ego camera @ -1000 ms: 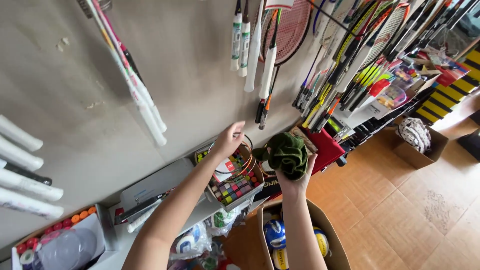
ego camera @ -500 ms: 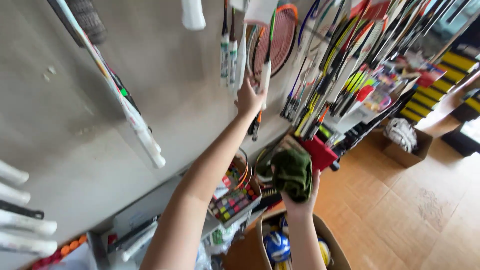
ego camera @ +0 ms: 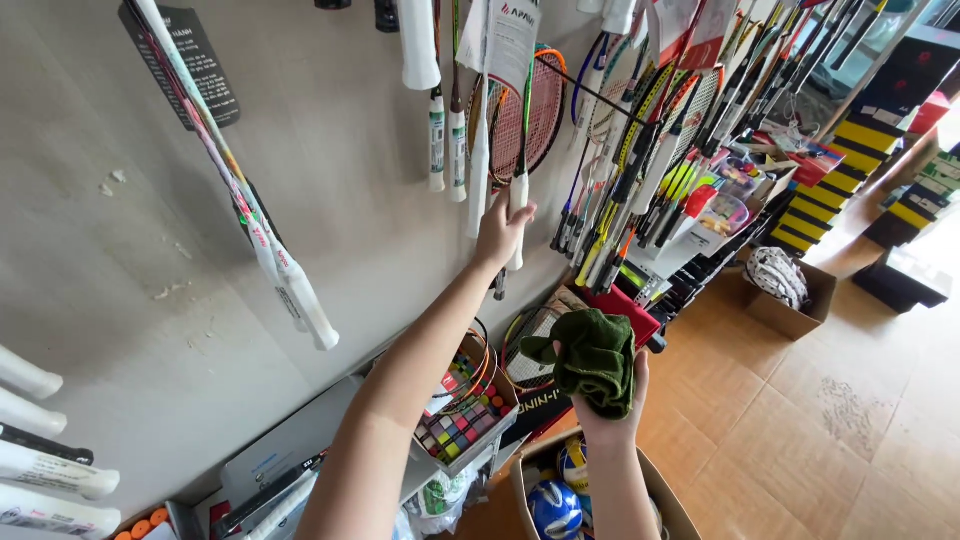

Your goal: The person wipes down a badminton racket and a floor fan with a cloth before plugging the fan into a wall outlet. They then continue wiping down several more badminton rackets one at a time with the cloth.

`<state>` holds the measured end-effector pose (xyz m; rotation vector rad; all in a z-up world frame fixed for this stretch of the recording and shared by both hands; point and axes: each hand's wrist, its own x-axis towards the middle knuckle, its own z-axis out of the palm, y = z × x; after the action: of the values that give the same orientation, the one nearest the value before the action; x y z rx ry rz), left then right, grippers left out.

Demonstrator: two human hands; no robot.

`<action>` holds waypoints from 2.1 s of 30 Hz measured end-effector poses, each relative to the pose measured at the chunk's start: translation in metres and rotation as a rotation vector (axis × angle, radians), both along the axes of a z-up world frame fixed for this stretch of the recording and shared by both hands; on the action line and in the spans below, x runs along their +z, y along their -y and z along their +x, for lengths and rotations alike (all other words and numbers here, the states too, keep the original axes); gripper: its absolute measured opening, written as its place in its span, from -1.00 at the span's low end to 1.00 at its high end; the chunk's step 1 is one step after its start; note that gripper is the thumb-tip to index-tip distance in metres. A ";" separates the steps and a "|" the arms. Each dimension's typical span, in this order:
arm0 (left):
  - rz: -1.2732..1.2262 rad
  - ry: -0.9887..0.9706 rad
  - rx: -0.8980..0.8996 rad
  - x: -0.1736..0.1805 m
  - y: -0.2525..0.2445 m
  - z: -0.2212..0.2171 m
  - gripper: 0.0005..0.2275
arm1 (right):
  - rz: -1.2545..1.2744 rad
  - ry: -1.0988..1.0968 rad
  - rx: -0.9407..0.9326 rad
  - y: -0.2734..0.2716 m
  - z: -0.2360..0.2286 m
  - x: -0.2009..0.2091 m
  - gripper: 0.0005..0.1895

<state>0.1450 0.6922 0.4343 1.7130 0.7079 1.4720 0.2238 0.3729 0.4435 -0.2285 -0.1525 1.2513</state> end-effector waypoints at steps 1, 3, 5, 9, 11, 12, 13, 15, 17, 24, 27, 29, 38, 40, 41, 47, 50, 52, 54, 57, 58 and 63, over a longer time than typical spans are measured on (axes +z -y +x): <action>-0.005 0.025 -0.017 0.006 0.016 -0.008 -0.65 | 0.012 -0.011 0.001 0.000 0.000 0.002 -0.37; 0.012 0.046 -0.055 0.025 0.033 -0.024 -0.67 | 0.012 -0.013 0.000 0.001 -0.001 0.004 -0.38; 0.055 0.037 -0.100 0.045 0.047 -0.039 -0.74 | -0.011 0.006 -0.012 0.001 -0.001 0.006 -0.40; 0.009 0.080 -0.306 0.063 0.094 -0.070 -0.73 | 0.024 -0.004 -0.009 0.001 -0.002 0.003 -0.43; -0.070 0.082 -0.426 0.052 0.126 -0.086 -0.75 | 0.040 -0.007 -0.004 0.000 -0.002 -0.004 -0.42; -0.109 0.066 -0.464 0.044 0.143 -0.092 -0.75 | 0.092 0.016 0.030 0.001 -0.001 -0.008 -0.43; -0.148 0.051 -0.503 0.034 0.159 -0.099 -0.74 | 0.144 0.038 0.064 0.002 -0.001 -0.012 -0.44; -0.278 0.031 -0.561 0.010 0.197 -0.115 -0.72 | 0.111 0.092 0.087 0.010 -0.001 -0.020 -0.45; -0.450 0.020 -0.593 -0.016 0.238 -0.133 -0.68 | -0.051 0.156 0.075 0.018 -0.004 -0.028 -0.47; -0.281 -0.242 -0.080 -0.074 0.290 -0.181 -0.68 | -0.251 0.106 0.198 0.035 -0.022 -0.050 -0.45; -0.106 -0.242 0.130 -0.070 0.297 -0.211 -0.72 | -0.319 0.132 0.290 0.036 -0.033 -0.057 -0.42; -0.083 -0.277 0.226 -0.064 0.299 -0.228 -0.74 | -0.282 0.158 0.388 0.036 -0.045 -0.067 -0.38; 0.032 -0.641 0.413 -0.057 0.342 -0.249 -0.68 | -0.220 0.116 0.464 0.014 -0.124 -0.090 -0.29; -0.086 -0.544 0.272 -0.063 0.346 -0.254 -0.67 | -0.244 0.365 0.300 0.015 -0.140 -0.088 -0.45; -0.144 -0.495 0.201 -0.066 0.349 -0.257 -0.66 | -0.254 0.488 0.215 0.016 -0.147 -0.086 -0.50; -0.451 -0.527 0.112 -0.071 0.364 -0.265 -0.64 | -0.309 0.614 0.156 0.009 -0.153 -0.069 -0.52; -0.433 -0.619 0.121 -0.076 0.365 -0.269 -0.67 | -0.357 0.592 0.138 -0.004 -0.135 -0.065 -0.53; -0.428 -0.638 0.119 -0.079 0.367 -0.273 -0.66 | -0.338 0.573 0.073 -0.016 -0.114 -0.059 -0.55; -0.431 -0.653 0.112 -0.081 0.371 -0.278 -0.66 | -0.274 0.527 0.040 -0.024 -0.092 -0.052 -0.55; -0.446 -0.661 0.096 -0.085 0.385 -0.283 -0.68 | -0.286 0.440 -0.067 -0.031 -0.064 -0.042 -0.53; -0.439 -0.658 0.096 -0.087 0.387 -0.282 -0.70 | -0.295 0.392 -0.061 -0.029 -0.056 -0.038 -0.50; -0.529 -0.657 0.120 -0.091 0.382 -0.271 -0.67 | -0.177 0.140 0.073 -0.013 -0.085 -0.058 -0.26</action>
<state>-0.1263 0.3104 0.3431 1.7261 1.4189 0.6641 0.1386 0.3863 0.3854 -0.4673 -0.1724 1.3229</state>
